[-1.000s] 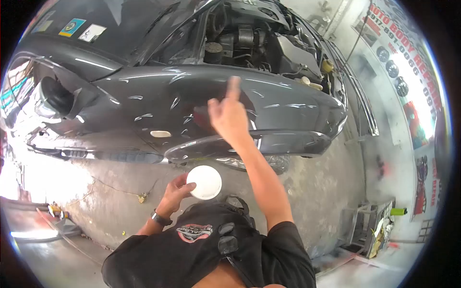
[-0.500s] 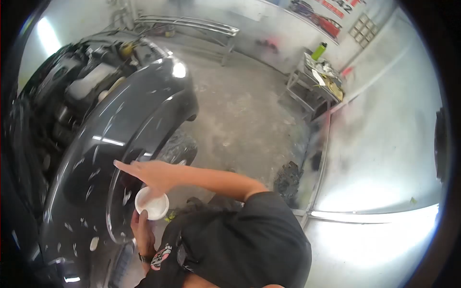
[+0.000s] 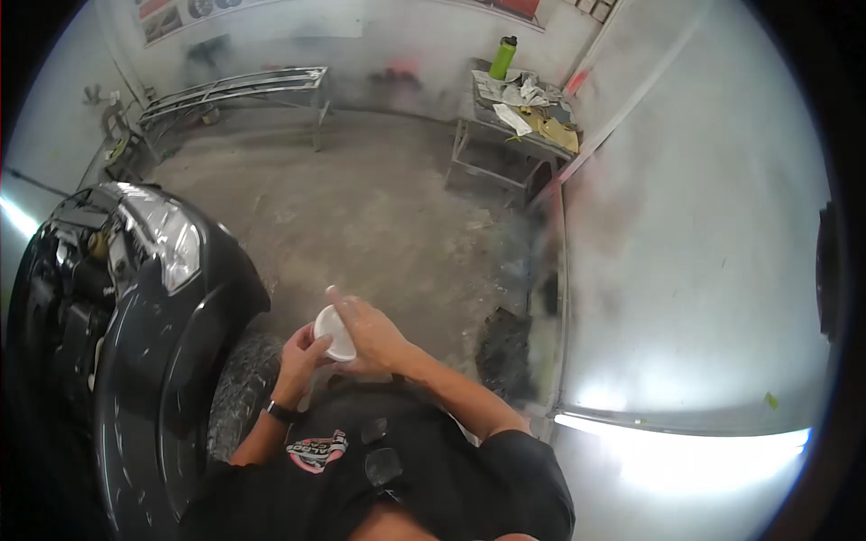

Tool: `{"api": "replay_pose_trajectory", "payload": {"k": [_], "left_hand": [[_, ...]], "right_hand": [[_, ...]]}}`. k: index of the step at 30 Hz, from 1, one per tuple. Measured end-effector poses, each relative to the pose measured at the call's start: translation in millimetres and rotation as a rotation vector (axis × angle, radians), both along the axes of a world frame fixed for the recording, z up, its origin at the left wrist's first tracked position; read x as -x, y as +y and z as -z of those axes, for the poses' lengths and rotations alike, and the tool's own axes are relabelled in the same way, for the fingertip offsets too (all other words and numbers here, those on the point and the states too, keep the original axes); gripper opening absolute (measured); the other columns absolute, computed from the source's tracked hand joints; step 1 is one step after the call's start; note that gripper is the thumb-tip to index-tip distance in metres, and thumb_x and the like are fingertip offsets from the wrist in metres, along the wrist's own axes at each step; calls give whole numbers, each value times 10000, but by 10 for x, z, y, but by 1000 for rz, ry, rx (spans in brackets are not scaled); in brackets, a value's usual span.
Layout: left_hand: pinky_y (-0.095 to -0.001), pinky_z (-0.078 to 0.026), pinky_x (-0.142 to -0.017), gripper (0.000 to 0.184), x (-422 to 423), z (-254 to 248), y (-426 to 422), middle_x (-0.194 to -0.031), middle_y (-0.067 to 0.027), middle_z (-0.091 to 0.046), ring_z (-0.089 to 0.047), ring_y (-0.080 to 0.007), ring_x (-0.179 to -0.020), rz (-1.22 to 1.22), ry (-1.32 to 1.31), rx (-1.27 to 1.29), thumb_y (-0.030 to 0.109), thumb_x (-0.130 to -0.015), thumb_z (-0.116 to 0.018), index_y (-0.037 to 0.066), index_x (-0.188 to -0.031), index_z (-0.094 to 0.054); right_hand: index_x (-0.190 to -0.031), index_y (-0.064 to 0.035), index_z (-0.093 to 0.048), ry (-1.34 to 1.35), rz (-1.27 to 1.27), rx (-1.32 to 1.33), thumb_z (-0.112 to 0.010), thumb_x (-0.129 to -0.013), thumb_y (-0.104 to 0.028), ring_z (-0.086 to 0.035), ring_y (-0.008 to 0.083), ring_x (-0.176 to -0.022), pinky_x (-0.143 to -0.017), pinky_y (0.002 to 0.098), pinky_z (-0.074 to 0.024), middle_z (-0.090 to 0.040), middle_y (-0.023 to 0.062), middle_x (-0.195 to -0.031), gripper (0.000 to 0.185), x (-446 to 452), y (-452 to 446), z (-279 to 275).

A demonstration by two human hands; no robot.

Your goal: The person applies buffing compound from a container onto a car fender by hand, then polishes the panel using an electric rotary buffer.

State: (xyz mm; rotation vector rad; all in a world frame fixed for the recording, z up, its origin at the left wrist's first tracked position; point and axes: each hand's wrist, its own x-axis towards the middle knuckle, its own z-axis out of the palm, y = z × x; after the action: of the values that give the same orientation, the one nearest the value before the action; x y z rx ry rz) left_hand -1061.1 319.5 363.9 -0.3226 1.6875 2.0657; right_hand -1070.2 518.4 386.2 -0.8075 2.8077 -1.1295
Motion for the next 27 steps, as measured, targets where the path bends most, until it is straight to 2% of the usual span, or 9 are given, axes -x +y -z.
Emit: {"api": "replay_pose_trajectory", "payload": {"k": [3, 8, 12, 14, 16, 18, 21, 23, 27], "left_hand": [[-322, -581, -810, 510, 591, 40, 470, -1158, -100, -637, -658, -169, -976, 90, -62, -26, 184, -884, -722, -25, -1308, -529], [-267, -545, -749, 631, 1673, 345, 1050, -1189, -113, -620, -622, -145, -972, 219, -101, -59, 331, -890, -739, -29, -1347, -495], [-338, -544, -835, 798, 2672, 544, 1444, -1247, -168, -582, -607, -195, -1072, 203, -151, -160, 381, -904, -712, -60, -1448, -330], [-363, -540, -873, 792, 3189, 741, 1684, -1251, -181, -577, -597, -227, -1116, 225, 97, 68, 360, -911, -702, -53, -1460, -307], [-360, -524, -910, 747, 3581, 84, 1777, -1250, -182, -577, -580, -243, -1151, 255, 361, -47, 331, -919, -687, -26, -1462, -318], [-386, -457, -996, 606, 3983, -646, 1646, -1237, -128, -591, -580, -218, -1135, 501, 482, -400, 274, -959, -622, 13, -1441, -364], [-347, -456, -960, 682, 4235, -1537, 1592, -1041, -98, -662, -620, -192, -1038, 770, 635, -970, 488, -1024, -404, -21, -1468, -310], [-340, -460, -931, 791, 4373, -1832, 1652, -1028, -109, -674, -631, -194, -1008, 867, 727, -1157, 601, -1006, -337, -23, -1488, -279], [-341, -454, -934, 794, 4662, -1894, 1969, -1043, -111, -665, -623, -196, -1017, 866, 762, -1293, 603, -1005, -334, -23, -1490, -276]], "right_hand": [[-1530, 44, -69, -57, 143, 82, -872, -619, -353, -463, 434, -1211, -1029, 469, -404, -449, 280, -1310, 1278, 380, 429, 85], [-1518, 77, -61, -101, 298, 75, -867, -635, -319, -470, 431, -1188, -1020, 459, -412, -462, 275, -1278, 1260, 1273, 988, 167], [-1518, 85, -44, -158, 445, 77, -882, -635, -361, -490, 416, -1185, -1011, 462, -416, -454, 285, -1292, 1297, 2179, 1396, 384], [-1517, 90, -45, -94, 542, 21, -875, -646, -426, -509, 399, -1167, -1053, 470, -382, -455, 274, -1292, 1309, 2612, 1566, 348], [-1511, 99, -46, 139, 563, -234, -858, -652, -482, -472, 424, -1224, -1121, 460, -307, -425, 289, -1343, 1317, 3055, 1857, 429], [-1512, 90, -53, 203, 604, -274, -860, -648, -485, -492, 432, -1206, -1100, 468, -333, -450, 302, -1318, 1315, 3467, 2149, 545], [-1513, 77, -64, 172, 791, -295, -864, -641, -490, -522, 444, -1178, -1070, 482, -373, -487, 322, -1280, 1312, 4003, 2793, 810], [-1514, 69, -72, 116, 981, -318, -866, -636, -493, -543, 452, -1159, -1050, 490, -399, -512, 335, -1255, 1310, 4414, 3256, 1038], [-1515, 52, -86, -90, 1299, -339, -871, -627, -499, -583, 467, -1122, -1009, 508, -452, -562, 361, -1204, 1307, 5274, 4083, 1480]]}}
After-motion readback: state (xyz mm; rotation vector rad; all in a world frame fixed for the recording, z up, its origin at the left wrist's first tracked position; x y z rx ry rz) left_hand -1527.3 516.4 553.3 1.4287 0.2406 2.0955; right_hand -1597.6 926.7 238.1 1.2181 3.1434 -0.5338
